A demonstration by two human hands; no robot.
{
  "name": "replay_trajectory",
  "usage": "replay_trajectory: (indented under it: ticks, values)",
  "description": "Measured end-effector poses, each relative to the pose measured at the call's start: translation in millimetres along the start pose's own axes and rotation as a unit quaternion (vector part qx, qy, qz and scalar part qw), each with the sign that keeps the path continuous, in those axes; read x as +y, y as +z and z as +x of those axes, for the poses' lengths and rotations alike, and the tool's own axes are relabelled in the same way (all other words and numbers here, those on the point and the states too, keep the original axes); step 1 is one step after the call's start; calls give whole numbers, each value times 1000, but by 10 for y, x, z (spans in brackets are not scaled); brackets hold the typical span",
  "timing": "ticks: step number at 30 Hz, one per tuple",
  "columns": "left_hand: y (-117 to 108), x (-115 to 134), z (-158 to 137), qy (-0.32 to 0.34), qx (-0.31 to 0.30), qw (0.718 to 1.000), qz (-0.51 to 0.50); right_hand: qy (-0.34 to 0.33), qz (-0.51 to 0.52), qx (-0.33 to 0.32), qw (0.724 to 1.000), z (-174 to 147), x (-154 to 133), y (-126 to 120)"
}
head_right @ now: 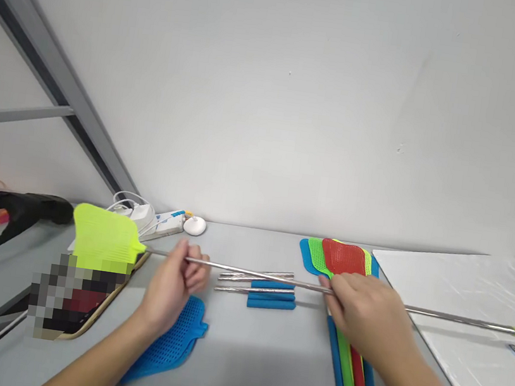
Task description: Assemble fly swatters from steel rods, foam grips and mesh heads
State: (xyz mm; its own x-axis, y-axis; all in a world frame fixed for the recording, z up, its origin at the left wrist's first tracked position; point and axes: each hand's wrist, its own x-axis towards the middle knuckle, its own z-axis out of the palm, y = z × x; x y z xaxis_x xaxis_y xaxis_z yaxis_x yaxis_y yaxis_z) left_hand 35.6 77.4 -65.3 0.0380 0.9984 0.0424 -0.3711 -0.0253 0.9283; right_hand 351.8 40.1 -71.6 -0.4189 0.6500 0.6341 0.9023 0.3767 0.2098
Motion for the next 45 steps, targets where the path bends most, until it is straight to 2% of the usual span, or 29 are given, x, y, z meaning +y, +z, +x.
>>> replay_trajectory:
  ticks: [2, 4, 6, 7, 9, 12, 14, 20, 24, 30, 34, 39, 43, 45]
  values:
    - [122, -144, -165, -49, -87, 992, 81, -20, 19, -1, 1000, 56, -216, -16]
    - [228, -227, -314, -69, -164, 972, 156, -36, 33, -5, 999, 93, -390, -30]
    - [295, -241, -404, -76, -202, 959, 184, -46, 45, -8, 998, 106, -492, -33]
    - [309, -228, -418, -75, -201, 960, 182, -48, 50, -12, 998, 104, -512, -30]
    - [301, -184, -391, -62, -160, 973, 154, -44, 51, -26, 997, 91, -499, -19]
    - [238, -119, -269, -17, -41, 996, 80, -25, 44, -53, 997, 71, -424, -5]
    - [198, -97, -186, -1, 13, 999, 30, -20, 48, -68, 996, 68, -386, -8]
    - [94, -44, -34, 12, 76, 993, -89, 5, 58, -55, 997, 63, -270, -45]
    - [11, 10, 40, 67, 140, 982, -107, 20, 52, -43, 998, 54, -155, -72]
    - [7, 6, 30, 133, 212, 961, -119, -7, 77, -42, 996, 52, -111, -117]
    - [0, 18, 10, 151, 216, 958, -110, -24, 67, -23, 997, 45, -94, -146]
    - [123, -77, -117, 112, 207, 968, -81, -48, 53, -3, 997, 46, -273, -156]
    - [361, -237, -380, 37, 120, 988, -90, -59, 80, -61, 993, 53, -586, -165]
    - [423, -299, -464, 29, 96, 990, -95, -57, 95, -71, 991, 64, -695, -191]
